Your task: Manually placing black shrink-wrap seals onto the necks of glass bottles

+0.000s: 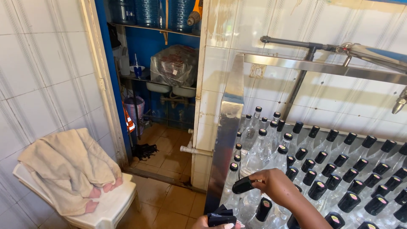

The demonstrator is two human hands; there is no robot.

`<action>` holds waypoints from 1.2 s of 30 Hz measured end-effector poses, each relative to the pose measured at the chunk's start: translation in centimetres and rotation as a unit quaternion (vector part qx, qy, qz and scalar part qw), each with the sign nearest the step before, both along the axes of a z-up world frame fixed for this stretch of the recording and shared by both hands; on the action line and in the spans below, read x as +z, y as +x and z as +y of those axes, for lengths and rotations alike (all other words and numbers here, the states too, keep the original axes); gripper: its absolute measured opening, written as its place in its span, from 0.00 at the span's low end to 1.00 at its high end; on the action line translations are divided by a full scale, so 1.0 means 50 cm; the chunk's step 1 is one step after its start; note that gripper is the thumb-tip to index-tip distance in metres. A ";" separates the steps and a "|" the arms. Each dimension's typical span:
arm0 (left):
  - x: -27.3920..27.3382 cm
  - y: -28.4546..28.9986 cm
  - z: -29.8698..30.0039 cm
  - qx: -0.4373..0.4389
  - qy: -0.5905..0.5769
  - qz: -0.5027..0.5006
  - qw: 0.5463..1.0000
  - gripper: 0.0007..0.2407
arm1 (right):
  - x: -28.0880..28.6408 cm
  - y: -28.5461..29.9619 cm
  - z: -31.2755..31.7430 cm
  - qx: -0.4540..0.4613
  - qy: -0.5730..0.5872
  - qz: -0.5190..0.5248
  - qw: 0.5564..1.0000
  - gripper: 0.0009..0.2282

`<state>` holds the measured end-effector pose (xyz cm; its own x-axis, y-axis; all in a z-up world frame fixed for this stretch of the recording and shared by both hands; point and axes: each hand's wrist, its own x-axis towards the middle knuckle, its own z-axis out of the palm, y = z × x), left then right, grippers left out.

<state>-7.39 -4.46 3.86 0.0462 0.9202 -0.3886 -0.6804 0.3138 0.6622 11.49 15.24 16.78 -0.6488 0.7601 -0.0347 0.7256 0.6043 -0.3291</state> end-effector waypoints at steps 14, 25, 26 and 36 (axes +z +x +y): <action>0.061 0.021 -0.036 0.048 -0.056 -0.009 0.997 0.22 | -0.022 -0.071 0.051 0.332 0.116 0.016 0.936 0.23; 0.075 0.042 -0.021 0.092 -0.090 -0.099 0.987 0.24 | -0.166 -0.133 0.045 0.212 0.070 -0.128 0.966 0.36; 0.068 0.040 -0.014 0.095 -0.090 -0.099 0.986 0.24 | -0.152 -0.129 0.039 0.214 0.071 -0.127 0.966 0.36; -0.001 0.046 0.017 0.157 -0.082 -0.119 0.977 0.26 | -0.138 -0.101 0.032 0.161 0.027 -0.018 0.986 0.27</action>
<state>-5.07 -3.61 3.83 -0.1219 0.8301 -0.5442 -0.8889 0.1526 0.4319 6.46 16.87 9.91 -0.8565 0.5155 -0.0273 0.5030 0.8216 -0.2683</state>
